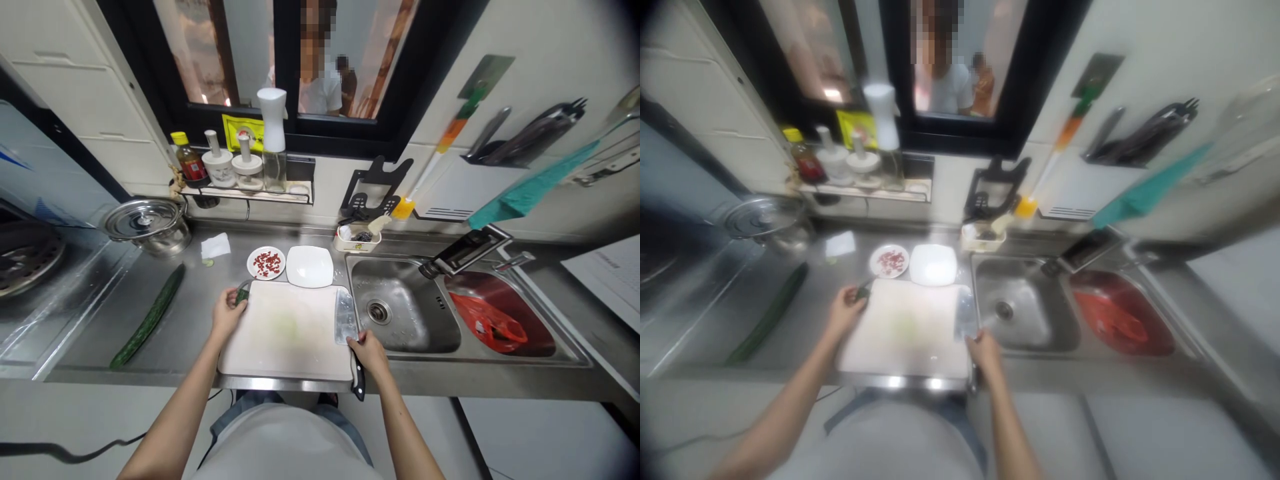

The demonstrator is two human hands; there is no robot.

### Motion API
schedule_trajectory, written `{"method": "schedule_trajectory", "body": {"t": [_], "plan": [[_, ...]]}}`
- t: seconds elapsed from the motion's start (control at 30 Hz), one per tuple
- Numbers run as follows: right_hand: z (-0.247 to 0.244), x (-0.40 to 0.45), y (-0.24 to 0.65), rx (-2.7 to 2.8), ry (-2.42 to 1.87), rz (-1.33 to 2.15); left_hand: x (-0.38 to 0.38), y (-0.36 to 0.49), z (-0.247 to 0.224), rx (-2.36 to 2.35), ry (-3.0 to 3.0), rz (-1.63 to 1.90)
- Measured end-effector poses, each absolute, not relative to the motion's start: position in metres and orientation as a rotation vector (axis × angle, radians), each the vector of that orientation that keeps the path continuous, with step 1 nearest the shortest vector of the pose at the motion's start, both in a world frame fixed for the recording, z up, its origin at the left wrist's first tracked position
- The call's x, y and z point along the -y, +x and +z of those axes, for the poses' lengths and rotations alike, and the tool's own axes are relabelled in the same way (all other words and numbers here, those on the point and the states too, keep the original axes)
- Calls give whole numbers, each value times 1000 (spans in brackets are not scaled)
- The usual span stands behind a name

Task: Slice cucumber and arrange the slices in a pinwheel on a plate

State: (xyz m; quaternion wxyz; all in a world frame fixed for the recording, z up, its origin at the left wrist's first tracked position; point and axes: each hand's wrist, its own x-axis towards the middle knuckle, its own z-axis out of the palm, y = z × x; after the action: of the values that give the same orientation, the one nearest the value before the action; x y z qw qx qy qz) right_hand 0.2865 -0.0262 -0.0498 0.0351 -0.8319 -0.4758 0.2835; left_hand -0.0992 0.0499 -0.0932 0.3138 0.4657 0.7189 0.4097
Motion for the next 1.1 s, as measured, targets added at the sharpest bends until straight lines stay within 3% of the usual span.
{"method": "schedule_trajectory", "body": {"t": [0.17,0.37,0.63,1.1], "plan": [[-60,28,289,1318,-2388,841,-37,-80,-94,-1453,1213,1224],[-60,30,282,1210,-2200,897,-17,-56,-92,-1399,1458,1095],[-30,24,255,1629,-2197,914,0,-29,-105,-1390,1925,1003],[-7,23,188,2298,-2265,711,7,-19,-117,-1385,2148,1097]]}}
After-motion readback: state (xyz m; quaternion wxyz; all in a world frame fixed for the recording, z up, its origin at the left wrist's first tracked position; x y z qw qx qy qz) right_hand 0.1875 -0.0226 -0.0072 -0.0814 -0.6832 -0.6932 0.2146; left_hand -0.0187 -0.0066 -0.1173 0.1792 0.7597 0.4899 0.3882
